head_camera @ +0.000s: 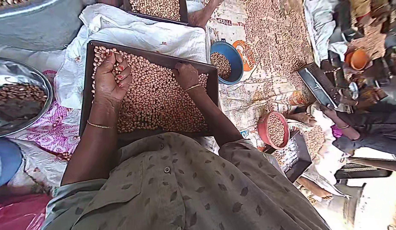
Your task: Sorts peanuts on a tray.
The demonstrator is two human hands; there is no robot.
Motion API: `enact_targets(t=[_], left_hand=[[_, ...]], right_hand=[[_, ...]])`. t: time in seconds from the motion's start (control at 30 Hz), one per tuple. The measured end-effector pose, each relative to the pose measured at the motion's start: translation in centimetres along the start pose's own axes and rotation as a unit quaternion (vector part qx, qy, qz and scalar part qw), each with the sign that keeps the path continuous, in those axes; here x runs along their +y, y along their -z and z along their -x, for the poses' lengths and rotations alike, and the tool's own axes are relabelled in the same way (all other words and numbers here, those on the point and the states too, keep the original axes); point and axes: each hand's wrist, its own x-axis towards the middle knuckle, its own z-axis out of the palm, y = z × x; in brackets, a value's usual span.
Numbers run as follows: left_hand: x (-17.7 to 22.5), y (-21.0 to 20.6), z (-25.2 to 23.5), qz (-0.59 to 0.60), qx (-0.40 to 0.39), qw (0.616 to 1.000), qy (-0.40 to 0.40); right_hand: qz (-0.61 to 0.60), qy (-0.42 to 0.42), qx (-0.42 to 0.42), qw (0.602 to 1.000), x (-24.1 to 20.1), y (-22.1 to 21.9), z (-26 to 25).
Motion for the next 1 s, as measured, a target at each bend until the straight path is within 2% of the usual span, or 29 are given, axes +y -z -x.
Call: enact_targets(t=[0.07,0.2,0.33,0.53,0.6,0.67,0.7,0.77,0.8,0.83,0.9,0.97,1.0], left_hand=[[0.0,0.2,-0.1,-0.008,-0.002,1.000,0.003],[-0.1,0.2,0.0,-0.009,0.008,1.000,0.020],[-0.2,-0.2,0.0,-0.033,0.012,0.999,0.033],[-0.2,0.1,0.0,-0.037,-0.003,0.998,0.047],[-0.3,0.0,0.1,-0.071,-0.002,0.995,0.066],[-0.3,-0.2,0.1,-0.136,-0.005,0.985,0.104],[-0.5,-0.4,0.2,-0.164,-0.003,0.978,0.129],[-1.0,-0.9,0.4,-0.198,-0.010,0.963,0.181],[-1.2,-1.2,0.4,-0.199,-0.015,0.958,0.206],[-1.3,-1.3,0.5,-0.197,-0.023,0.954,0.225],[-1.5,-1.2,0.5,-0.166,-0.046,0.956,0.236],[-1.3,-1.0,0.4,-0.131,-0.035,0.966,0.221],[-1.2,-1.0,0.3,-0.121,-0.019,0.971,0.207]], right_hand=[[0.030,-0.047,-0.010,0.998,-1.4,-0.3,0.1],[-0.028,-0.082,-0.010,0.996,-1.5,-1.2,0.3],[-0.056,-0.076,0.043,0.995,-0.8,-2.4,0.6],[-0.012,-0.027,0.053,0.998,-0.5,-2.8,0.3],[-0.066,0.009,0.074,0.995,0.1,-2.4,0.4],[-0.201,0.088,0.112,0.969,0.0,-1.8,0.7],[-0.295,0.139,0.115,0.938,-0.4,-1.3,1.1],[-0.431,0.220,0.071,0.872,-1.9,0.1,1.9],[-0.442,0.239,0.059,0.863,-2.6,0.7,2.0],[-0.410,0.244,0.074,0.876,-2.9,0.8,1.8],[-0.269,0.210,0.124,0.932,-2.9,0.0,0.6],[-0.133,0.147,0.104,0.975,-2.9,-1.5,-0.3],[-0.099,0.125,0.087,0.983,-2.9,-2.5,-0.5]])
